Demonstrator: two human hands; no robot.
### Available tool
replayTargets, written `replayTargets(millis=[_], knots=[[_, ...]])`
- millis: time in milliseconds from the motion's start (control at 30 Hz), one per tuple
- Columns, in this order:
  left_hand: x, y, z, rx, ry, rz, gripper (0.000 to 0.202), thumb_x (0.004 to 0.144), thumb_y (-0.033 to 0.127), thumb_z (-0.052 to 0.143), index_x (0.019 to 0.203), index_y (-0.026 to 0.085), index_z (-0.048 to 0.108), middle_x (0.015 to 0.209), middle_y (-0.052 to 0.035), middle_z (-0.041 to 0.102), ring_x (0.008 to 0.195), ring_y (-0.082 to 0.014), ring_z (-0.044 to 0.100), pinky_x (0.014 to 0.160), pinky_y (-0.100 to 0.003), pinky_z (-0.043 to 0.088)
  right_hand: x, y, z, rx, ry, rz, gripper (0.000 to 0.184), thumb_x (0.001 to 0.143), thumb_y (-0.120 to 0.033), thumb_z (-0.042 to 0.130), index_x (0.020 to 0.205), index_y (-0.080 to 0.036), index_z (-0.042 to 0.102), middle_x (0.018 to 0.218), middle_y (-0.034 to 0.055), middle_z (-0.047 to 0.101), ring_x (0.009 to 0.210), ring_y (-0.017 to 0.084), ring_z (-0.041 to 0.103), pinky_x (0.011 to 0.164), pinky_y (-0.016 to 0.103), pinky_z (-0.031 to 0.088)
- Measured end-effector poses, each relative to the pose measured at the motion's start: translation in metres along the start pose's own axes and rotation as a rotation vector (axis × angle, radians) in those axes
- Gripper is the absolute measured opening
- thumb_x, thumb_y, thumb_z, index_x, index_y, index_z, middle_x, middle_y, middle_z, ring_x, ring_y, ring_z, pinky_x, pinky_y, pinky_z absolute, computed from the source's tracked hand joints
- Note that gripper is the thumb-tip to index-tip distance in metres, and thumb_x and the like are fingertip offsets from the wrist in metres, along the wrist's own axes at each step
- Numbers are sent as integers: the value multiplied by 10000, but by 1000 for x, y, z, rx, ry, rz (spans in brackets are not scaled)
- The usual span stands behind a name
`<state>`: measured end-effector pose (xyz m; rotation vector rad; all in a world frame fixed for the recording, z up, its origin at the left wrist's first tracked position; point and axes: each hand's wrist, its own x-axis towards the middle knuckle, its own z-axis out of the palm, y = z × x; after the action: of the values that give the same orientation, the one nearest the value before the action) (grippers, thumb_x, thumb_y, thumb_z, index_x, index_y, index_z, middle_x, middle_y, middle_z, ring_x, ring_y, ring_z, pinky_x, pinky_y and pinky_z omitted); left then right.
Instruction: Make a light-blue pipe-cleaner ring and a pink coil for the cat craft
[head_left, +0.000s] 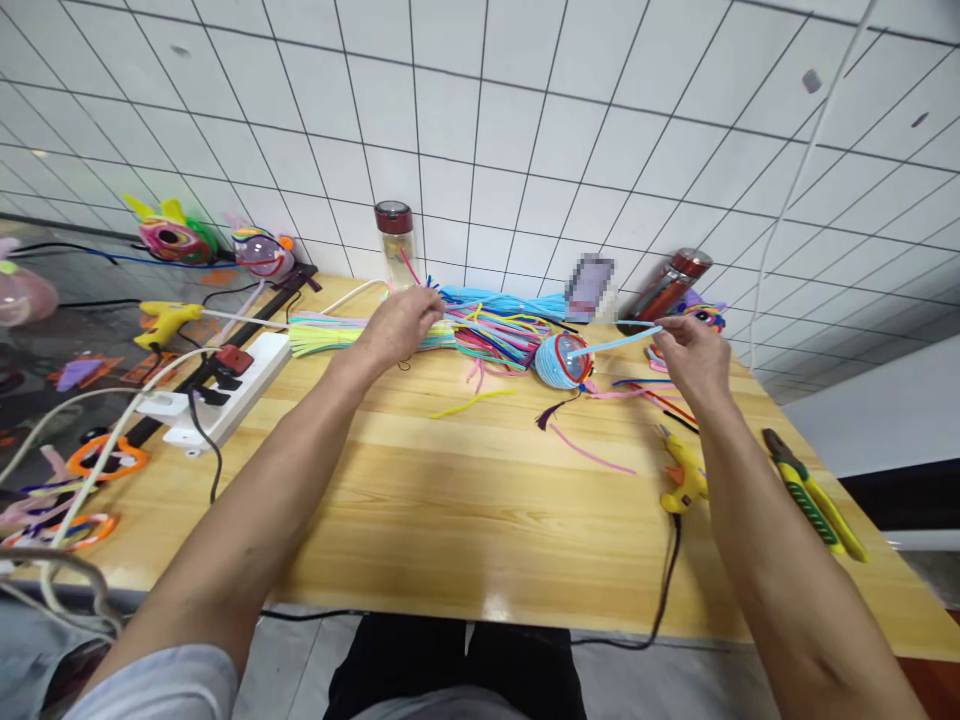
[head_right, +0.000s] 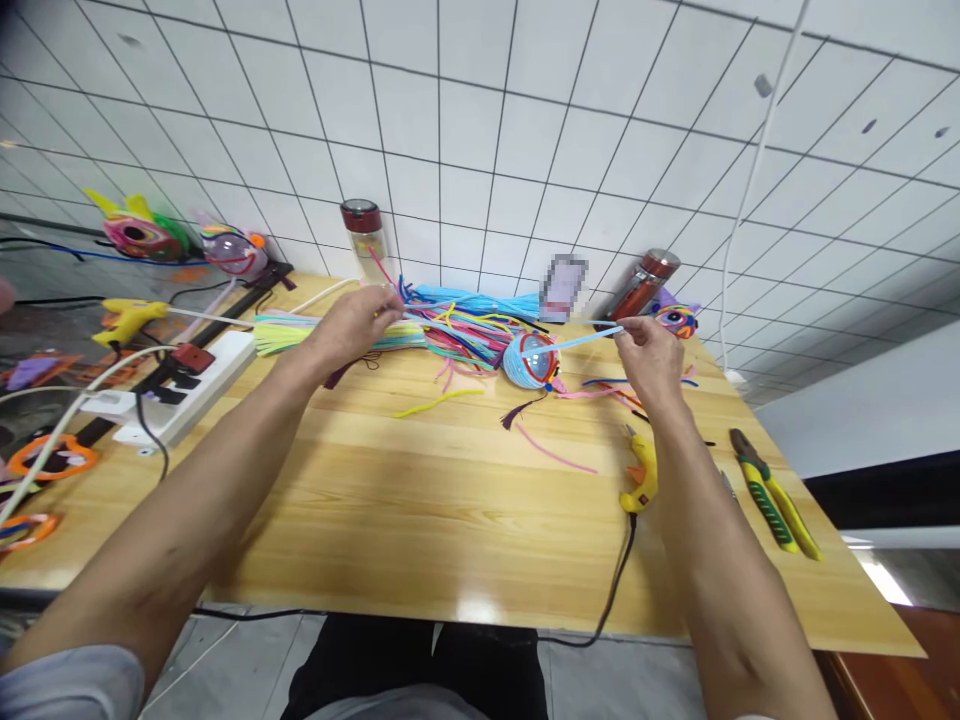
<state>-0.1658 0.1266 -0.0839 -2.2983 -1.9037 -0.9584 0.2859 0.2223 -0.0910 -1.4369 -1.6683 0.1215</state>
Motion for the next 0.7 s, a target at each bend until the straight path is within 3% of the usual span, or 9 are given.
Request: replayTargets(millis=[167,333,467,600,700], knots=[[45,-4,-1,-15,245,76,84,953,202,577,935,210,658,998,-79,682,1002,-234,636,962,-376,501,-1,23,0,-42,54,-1,294,794,-257,642,1031,-175,795,845,72,784,778,231,711,735,366,592],[52,-5,11,-2,340,221,185,1058,285,459,1050,213,629,1153,-93,669,1147,-210,607,1049,-360,483,-1,51,0,-119,52,8,323,854,-258,610,1122,-183,773,997,94,801,911,250,749,881,410,600],[40,-21,32,81,180,172,226,1038,266,459,1086,179,662,1185,-116,679,1149,-228,629,1031,-362,499,-1,69,-2,-223,-71,32,327,861,-228,578,1109,-200,789,1022,108,804,963,284,749,936,442,571],[28,-41,47,249,-64,-96,245,949,225,519,1041,187,742,1216,-126,678,1130,-289,651,945,-388,534,-2,75,-3,-519,-399,16,416,856,-186,540,1185,-203,794,1131,127,799,1069,314,730,945,420,543],[20,-48,48,293,-109,-260,281,943,253,532,1083,203,771,1219,-137,657,1108,-323,654,923,-421,534,-6,69,-6,-602,-481,26,493,821,-157,569,1273,-184,764,1162,148,794,1091,331,728,929,410,546]])
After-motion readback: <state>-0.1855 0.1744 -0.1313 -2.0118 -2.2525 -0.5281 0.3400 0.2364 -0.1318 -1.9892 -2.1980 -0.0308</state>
